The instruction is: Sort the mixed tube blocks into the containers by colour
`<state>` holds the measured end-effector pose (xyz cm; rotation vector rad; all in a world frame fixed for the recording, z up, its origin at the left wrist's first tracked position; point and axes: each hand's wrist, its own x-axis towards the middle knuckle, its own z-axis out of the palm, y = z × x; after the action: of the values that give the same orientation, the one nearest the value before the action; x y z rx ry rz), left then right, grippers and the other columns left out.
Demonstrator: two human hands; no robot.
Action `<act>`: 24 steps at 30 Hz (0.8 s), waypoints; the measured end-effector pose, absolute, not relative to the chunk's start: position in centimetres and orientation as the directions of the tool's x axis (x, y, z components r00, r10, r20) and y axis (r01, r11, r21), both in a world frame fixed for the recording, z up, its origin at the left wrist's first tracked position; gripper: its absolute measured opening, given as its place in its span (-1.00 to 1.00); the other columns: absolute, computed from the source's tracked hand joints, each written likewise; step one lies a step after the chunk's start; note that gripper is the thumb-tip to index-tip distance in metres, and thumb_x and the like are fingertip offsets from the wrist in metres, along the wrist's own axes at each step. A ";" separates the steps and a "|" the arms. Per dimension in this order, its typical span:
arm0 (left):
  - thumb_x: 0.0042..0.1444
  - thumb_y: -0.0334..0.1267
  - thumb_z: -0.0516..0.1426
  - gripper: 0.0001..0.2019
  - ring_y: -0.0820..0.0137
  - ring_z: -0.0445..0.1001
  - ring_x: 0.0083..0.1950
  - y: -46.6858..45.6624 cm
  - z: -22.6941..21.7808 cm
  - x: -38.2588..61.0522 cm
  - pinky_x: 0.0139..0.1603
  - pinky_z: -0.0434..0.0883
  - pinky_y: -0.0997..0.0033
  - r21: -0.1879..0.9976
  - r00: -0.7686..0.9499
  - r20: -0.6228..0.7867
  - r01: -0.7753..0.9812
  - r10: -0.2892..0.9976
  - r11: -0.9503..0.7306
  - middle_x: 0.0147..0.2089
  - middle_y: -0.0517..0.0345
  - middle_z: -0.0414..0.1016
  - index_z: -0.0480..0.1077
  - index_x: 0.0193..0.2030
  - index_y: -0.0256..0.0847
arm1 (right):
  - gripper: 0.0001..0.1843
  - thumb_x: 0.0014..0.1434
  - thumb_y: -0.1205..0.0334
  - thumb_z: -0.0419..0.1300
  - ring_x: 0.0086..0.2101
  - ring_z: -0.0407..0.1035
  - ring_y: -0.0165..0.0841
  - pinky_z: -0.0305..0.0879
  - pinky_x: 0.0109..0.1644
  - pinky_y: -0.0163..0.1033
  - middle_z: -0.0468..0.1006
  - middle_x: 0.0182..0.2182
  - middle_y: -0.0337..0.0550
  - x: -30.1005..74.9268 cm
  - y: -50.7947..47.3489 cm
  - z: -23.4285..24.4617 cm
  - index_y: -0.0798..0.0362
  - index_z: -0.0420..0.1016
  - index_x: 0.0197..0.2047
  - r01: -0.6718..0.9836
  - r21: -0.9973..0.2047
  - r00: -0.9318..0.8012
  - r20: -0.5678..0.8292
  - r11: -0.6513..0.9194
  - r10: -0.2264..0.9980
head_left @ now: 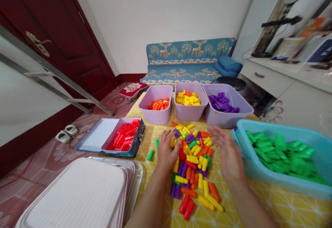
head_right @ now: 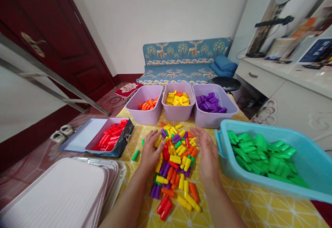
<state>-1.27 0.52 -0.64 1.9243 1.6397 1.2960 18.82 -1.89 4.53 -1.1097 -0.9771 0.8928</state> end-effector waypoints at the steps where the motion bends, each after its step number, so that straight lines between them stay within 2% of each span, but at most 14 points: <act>1: 0.12 -0.16 0.13 -0.60 0.15 0.22 0.27 0.5 -0.7 -1.3 0.28 0.15 -0.01 0.721 -0.051 0.422 0.624 0.905 -0.301 0.18 -0.04 0.34 0.37 0.12 -0.11 | -0.50 0.23 -0.13 -0.01 0.07 0.33 -0.13 0.15 0.20 0.11 0.48 0.05 0.04 18.8 -1.2 3.3 0.02 0.42 0.05 0.065 -0.980 0.308 0.201 0.191 0.930; 2: 0.12 -0.16 0.13 -0.58 0.15 0.23 0.26 0.5 -0.8 -1.3 0.27 0.17 0.00 0.726 -0.043 0.412 0.620 0.910 -0.299 0.19 -0.05 0.33 0.36 0.14 -0.12 | -0.50 0.21 -0.13 0.02 0.11 0.29 -0.13 0.08 0.24 0.12 0.45 0.07 0.03 18.9 -0.5 1.9 0.02 0.44 0.05 0.229 -0.958 0.280 0.233 0.171 0.931; 4: 0.11 -0.17 0.14 -0.55 0.15 0.27 0.23 0.4 -0.9 -1.4 0.25 0.20 0.02 0.728 -0.031 0.399 0.618 0.917 -0.296 0.19 -0.08 0.33 0.34 0.16 -0.14 | -0.49 0.18 -0.13 0.06 0.14 0.24 -0.11 0.01 0.27 0.15 0.44 0.08 0.02 19.0 1.2 -0.4 0.01 0.46 0.04 0.454 -0.869 0.229 0.326 0.196 0.917; 7: 0.08 -0.17 0.15 -0.50 0.13 0.28 0.23 0.3 -0.9 -1.3 0.27 0.17 -0.02 0.703 0.002 0.390 0.645 0.921 -0.299 0.19 -0.08 0.34 0.30 0.19 -0.14 | -0.48 0.16 -0.14 0.07 0.18 0.18 -0.06 -0.06 0.28 0.23 0.43 0.10 0.03 18.5 3.0 -2.2 0.01 0.47 0.04 0.611 -0.769 0.167 0.355 0.186 0.920; 9: 0.06 -0.16 0.17 -0.48 0.10 0.27 0.24 0.2 -0.9 -1.2 0.30 0.08 -0.08 0.676 0.036 0.384 0.669 0.923 -0.308 0.21 -0.08 0.33 0.29 0.20 -0.13 | -0.47 0.18 -0.14 0.04 0.17 0.20 -0.09 -0.04 0.28 0.19 0.44 0.10 0.01 17.4 3.4 -1.8 0.00 0.47 0.05 0.598 -0.775 0.075 0.308 0.205 0.948; 11: 0.06 -0.13 0.17 -0.46 0.08 0.25 0.26 0.2 -0.8 -1.1 0.32 0.04 -0.10 0.671 0.050 0.379 0.673 0.924 -0.311 0.24 -0.09 0.30 0.27 0.21 -0.12 | -0.46 0.22 -0.16 -0.02 0.16 0.24 -0.17 0.03 0.28 0.10 0.43 0.11 -0.02 15.9 3.2 -0.5 -0.03 0.44 0.09 0.480 -0.847 -0.056 0.229 0.227 0.972; 15: 0.13 -0.10 0.13 -0.47 0.15 0.26 0.26 0.2 -0.6 -1.3 0.26 0.18 0.04 0.750 -0.018 0.393 0.584 0.920 -0.309 0.23 -0.08 0.31 0.22 0.24 -0.15 | -0.46 0.25 -0.18 -0.08 0.18 0.22 -0.25 0.09 0.27 0.01 0.38 0.17 -0.10 13.9 1.7 2.2 -0.09 0.38 0.14 0.165 -0.972 -0.261 0.123 0.170 0.957; 18: 0.16 -0.13 0.11 -0.53 0.21 0.33 0.20 0.4 -0.6 -1.6 0.22 0.25 0.14 0.795 -0.080 0.407 0.523 0.910 -0.309 0.18 -0.04 0.37 0.27 0.20 -0.17 | -0.46 0.28 -0.13 -0.08 0.14 0.27 -0.25 0.12 0.25 0.00 0.40 0.15 -0.05 13.9 0.8 3.1 -0.04 0.34 0.18 0.050 -0.988 -0.350 0.120 0.147 0.929; 21: 0.14 -0.11 0.12 -0.58 0.21 0.40 0.13 0.5 -0.5 -1.8 0.18 0.29 0.16 0.816 -0.097 0.366 0.511 0.926 -0.269 0.10 -0.03 0.45 0.34 0.14 -0.17 | -0.48 0.24 -0.07 0.02 0.08 0.34 -0.20 0.18 0.20 0.00 0.47 0.08 0.00 15.1 -0.1 3.4 0.01 0.34 0.17 0.144 -0.978 -0.369 0.088 0.151 0.925; 23: 0.15 -0.09 0.12 -0.60 0.21 0.44 0.08 0.5 -0.4 -1.8 0.15 0.33 0.16 0.835 -0.099 0.319 0.500 0.942 -0.230 0.06 0.00 0.49 0.37 0.11 -0.14 | -0.43 0.12 -0.03 0.19 0.09 0.32 -0.15 0.17 0.21 0.04 0.45 0.09 -0.03 16.2 -0.9 3.4 -0.04 0.35 0.17 0.341 -0.916 -0.358 0.082 0.212 0.930; 24: 0.15 -0.07 0.12 -0.60 0.21 0.46 0.06 0.5 -0.4 -1.7 0.13 0.34 0.17 0.844 -0.107 0.300 0.493 0.948 -0.211 0.05 0.02 0.50 0.37 0.11 -0.13 | -0.33 0.01 0.00 0.28 0.13 0.26 -0.11 0.13 0.22 0.07 0.40 0.13 -0.04 16.8 -1.5 3.3 -0.08 0.33 0.20 0.453 -0.856 -0.358 0.083 0.250 0.930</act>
<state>-1.71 0.54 -0.40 1.7002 1.5815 1.2770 16.75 -1.47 3.32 -1.2554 -1.9232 1.0211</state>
